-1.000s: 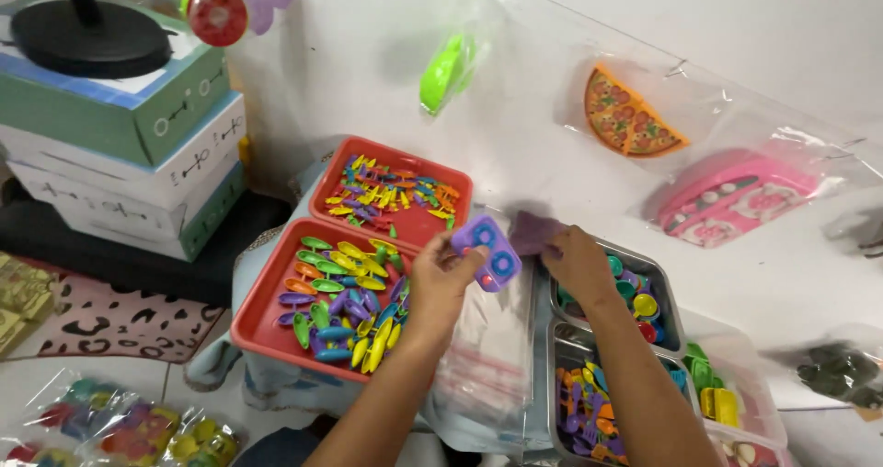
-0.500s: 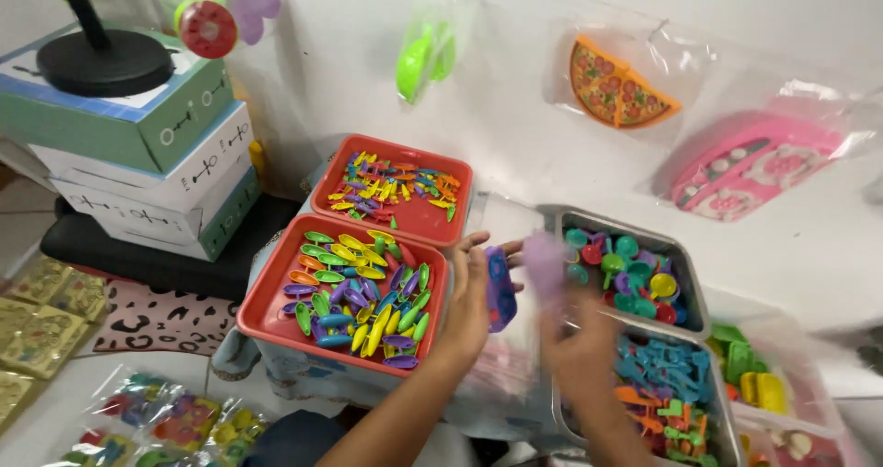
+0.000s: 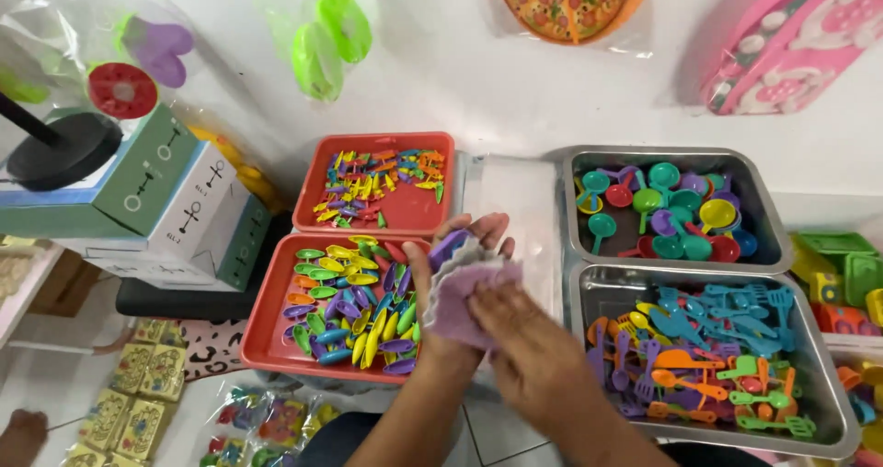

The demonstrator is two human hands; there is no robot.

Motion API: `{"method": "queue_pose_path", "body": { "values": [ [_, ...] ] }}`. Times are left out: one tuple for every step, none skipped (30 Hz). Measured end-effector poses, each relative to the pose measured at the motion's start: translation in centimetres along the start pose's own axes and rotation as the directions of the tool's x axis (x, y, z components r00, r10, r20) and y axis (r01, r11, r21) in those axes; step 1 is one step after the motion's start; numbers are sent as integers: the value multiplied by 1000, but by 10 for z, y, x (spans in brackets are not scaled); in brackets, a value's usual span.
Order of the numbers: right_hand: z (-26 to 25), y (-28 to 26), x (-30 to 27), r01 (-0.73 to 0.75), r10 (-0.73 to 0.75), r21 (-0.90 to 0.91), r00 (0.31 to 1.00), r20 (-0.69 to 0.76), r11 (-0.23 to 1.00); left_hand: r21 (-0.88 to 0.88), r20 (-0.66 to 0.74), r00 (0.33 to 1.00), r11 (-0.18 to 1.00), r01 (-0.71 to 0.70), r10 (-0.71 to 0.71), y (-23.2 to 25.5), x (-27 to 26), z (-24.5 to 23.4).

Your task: The person is cleaning small plastic toy pieces using a purple cloth and then sorting them into different trays.

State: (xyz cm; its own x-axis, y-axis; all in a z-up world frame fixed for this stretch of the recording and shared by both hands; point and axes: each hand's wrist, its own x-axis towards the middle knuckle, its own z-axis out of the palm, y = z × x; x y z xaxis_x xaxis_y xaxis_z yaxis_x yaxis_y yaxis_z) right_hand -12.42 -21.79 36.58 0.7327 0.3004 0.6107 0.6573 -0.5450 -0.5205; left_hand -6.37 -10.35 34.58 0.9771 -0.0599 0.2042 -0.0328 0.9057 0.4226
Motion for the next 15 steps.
{"method": "queue_pose_path", "body": {
  "values": [
    [-1,9,2,-25,22,-64,999,-49,998,88,-65,997,995,42,-36,-1,-3,6],
    [-1,18,3,-53,41,-123,994,-98,991,174,-135,989,981,86,-63,0,-8,13],
    [3,17,-2,-56,45,-115,994,-97,992,180,-141,988,980,88,-63,0,-9,8],
    [7,16,-5,-61,51,-91,992,-115,994,156,-93,994,985,68,-54,-1,-9,4],
    [10,16,-9,-67,57,-67,990,-131,996,131,-45,998,990,49,-43,-2,-9,0],
    [9,10,-7,-66,56,-69,990,-133,995,131,-42,998,990,48,-43,0,-7,-6],
    [9,5,-6,-47,42,-49,994,-103,998,49,-59,998,998,33,-30,1,-4,-11],
    [9,-2,-5,-34,31,-26,997,-74,999,-31,-79,997,999,20,-23,3,-2,-17],
    [6,2,0,-37,35,-26,997,-76,999,-30,-79,996,999,24,-26,5,-4,-9],
    [3,6,4,-46,36,-101,995,-97,994,35,-134,990,998,58,-53,7,-6,-2],
    [0,9,9,-56,36,-175,992,-118,983,98,-191,979,991,95,-75,9,-8,5],
    [5,7,2,-50,30,-177,993,-112,983,93,-191,979,992,88,-69,9,-7,-1],
    [11,4,-5,-23,6,-154,994,-105,988,75,-169,985,996,49,-36,10,-7,-8],
    [16,3,-9,8,-23,-135,994,-106,991,56,-138,990,998,9,-1,11,-2,-13],
    [12,7,-4,18,-33,-140,994,-108,990,52,-129,992,999,1,6,11,2,-13]
  ]
}}
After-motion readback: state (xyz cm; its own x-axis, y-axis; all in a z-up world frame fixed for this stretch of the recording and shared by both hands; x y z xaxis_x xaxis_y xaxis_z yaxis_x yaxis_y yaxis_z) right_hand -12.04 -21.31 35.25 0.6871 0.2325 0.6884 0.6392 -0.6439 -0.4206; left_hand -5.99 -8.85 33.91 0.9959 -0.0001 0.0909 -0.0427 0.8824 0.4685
